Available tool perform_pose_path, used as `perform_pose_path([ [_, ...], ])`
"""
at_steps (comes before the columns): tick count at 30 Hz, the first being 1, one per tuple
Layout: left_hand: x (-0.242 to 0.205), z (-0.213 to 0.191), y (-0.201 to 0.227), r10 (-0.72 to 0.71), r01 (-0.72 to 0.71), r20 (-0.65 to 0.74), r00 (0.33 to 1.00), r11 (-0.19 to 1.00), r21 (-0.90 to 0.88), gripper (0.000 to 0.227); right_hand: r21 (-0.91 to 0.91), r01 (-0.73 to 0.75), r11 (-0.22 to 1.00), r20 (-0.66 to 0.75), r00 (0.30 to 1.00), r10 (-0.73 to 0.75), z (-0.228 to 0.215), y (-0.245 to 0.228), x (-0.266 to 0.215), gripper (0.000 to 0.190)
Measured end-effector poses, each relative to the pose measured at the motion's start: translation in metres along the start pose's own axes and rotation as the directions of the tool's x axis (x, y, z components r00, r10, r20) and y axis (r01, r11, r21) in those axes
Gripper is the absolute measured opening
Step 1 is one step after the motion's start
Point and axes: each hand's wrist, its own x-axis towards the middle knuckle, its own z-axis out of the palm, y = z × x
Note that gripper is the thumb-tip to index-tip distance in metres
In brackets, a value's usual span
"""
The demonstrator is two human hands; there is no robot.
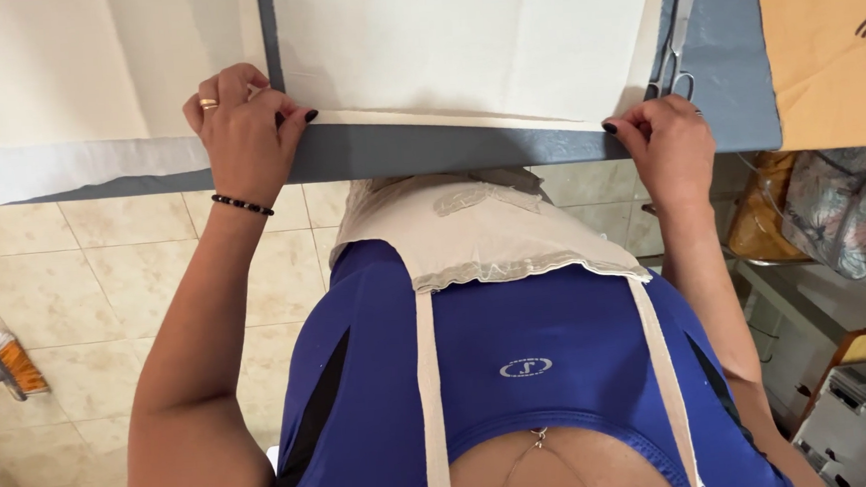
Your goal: Aligning edges of white fabric and securing them with pins on a work table in preparation for sewing.
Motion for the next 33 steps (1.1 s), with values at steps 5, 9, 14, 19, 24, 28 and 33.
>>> perform_pose_path([
  [5, -0.002, 0.002, -0.005, 0.006, -0.006, -0.013, 1.0, 1.0, 0.005, 0.029, -0.034, -0.035, 0.999, 0.018, 0.999, 0.035, 0.0, -0.002, 0.0, 0.023],
  [9, -0.002, 0.002, -0.007, -0.003, 0.004, -0.032, 0.999, 1.0, 0.016, 0.036, -0.026, -0.053, 0.998, 0.018, 0.998, 0.054, 0.003, 0.001, -0.001, 0.024],
  [14, -0.003, 0.007, -0.011, -0.005, 0.005, -0.037, 0.999, 1.0, -0.004, 0.036, -0.021, -0.066, 0.998, 0.016, 0.998, 0.066, 0.008, 0.005, -0.002, 0.024],
  [19, -0.011, 0.023, -0.022, -0.034, 0.033, 0.01, 0.999, 0.999, 0.025, 0.033, -0.088, -0.088, 0.992, 0.0, 0.996, 0.088, 0.017, 0.017, -0.001, 0.021],
  [24, -0.013, 0.032, -0.023, -0.061, 0.063, -0.054, 0.997, 0.998, 0.031, 0.034, -0.079, -0.124, 0.989, -0.002, 0.992, 0.124, 0.015, 0.006, 0.002, 0.02],
  [28, -0.006, 0.036, -0.012, -0.11, 0.113, -0.057, 0.992, 0.991, 0.071, 0.028, -0.135, -0.185, 0.973, -0.033, 0.983, 0.182, 0.019, 0.012, 0.006, 0.018],
  [33, -0.004, 0.052, -0.011, -0.132, 0.138, -0.081, 0.988, 0.988, 0.065, 0.029, -0.128, -0.159, 0.979, 0.0, 0.987, 0.16, 0.007, 0.016, 0.005, 0.018],
])
